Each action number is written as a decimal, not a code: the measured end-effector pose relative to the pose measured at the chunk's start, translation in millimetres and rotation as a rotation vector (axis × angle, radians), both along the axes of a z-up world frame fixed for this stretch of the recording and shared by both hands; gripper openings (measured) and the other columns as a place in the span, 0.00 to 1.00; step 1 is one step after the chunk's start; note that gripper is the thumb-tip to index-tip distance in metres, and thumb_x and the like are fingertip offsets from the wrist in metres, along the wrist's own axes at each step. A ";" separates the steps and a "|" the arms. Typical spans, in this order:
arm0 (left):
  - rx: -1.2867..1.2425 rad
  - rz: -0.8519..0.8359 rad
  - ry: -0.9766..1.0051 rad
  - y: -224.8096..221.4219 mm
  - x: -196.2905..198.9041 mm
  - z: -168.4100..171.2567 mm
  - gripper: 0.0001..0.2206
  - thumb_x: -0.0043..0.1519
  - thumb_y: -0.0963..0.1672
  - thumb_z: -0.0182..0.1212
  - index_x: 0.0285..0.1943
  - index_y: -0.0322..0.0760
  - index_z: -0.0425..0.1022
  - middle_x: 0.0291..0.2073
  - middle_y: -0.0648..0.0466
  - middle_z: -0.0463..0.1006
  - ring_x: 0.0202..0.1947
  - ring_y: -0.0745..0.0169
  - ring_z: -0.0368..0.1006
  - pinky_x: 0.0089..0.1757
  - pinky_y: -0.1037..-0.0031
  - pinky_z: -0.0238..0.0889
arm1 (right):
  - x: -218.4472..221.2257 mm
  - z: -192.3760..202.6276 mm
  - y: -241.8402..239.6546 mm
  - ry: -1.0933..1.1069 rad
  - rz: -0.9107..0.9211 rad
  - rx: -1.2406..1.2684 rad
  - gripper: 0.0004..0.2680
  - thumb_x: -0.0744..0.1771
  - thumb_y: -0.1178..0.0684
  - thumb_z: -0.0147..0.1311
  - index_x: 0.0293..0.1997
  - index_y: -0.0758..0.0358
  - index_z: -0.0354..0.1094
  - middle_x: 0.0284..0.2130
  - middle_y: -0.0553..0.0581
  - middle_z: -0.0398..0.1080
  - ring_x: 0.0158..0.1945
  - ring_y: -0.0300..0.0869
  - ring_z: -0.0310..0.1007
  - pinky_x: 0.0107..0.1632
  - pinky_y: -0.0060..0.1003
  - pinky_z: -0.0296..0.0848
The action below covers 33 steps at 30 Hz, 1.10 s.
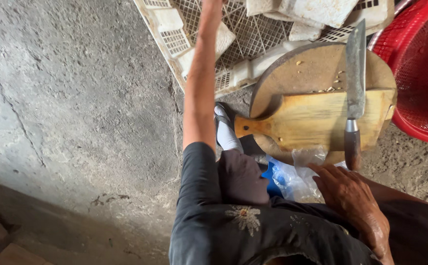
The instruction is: The person sits on the floor and uses a knife to cut rectangular blocks of white food on a wooden board. They place the cut pieces into a plastic bag and arrange the remaining blocks in a white crate.
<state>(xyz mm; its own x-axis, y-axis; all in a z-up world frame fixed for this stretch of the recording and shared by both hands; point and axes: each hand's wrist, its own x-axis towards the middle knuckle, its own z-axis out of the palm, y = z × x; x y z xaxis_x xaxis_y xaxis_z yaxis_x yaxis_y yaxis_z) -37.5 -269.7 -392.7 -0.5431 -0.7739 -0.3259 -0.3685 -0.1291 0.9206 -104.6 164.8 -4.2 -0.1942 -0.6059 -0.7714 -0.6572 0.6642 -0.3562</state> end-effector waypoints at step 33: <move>0.202 -0.484 -0.634 21.3 69.8 -39.6 0.27 0.58 0.50 0.70 0.63 0.34 0.71 0.52 0.43 0.79 0.49 0.54 0.77 0.48 0.66 0.72 | -22.4 -2.6 9.7 -0.071 -0.209 -0.139 0.16 0.66 0.54 0.51 0.61 0.51 0.64 0.43 0.55 0.76 0.47 0.52 0.77 0.45 0.48 0.76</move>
<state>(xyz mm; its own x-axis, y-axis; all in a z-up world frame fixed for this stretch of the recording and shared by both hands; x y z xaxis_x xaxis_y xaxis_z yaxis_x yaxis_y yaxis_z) 32.3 -248.5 -432.3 -0.4674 -0.3951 -0.7908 -0.8681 0.0363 0.4950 -127.0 174.5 -6.7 -0.2747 -0.6592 -0.7000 -0.4810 0.7246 -0.4937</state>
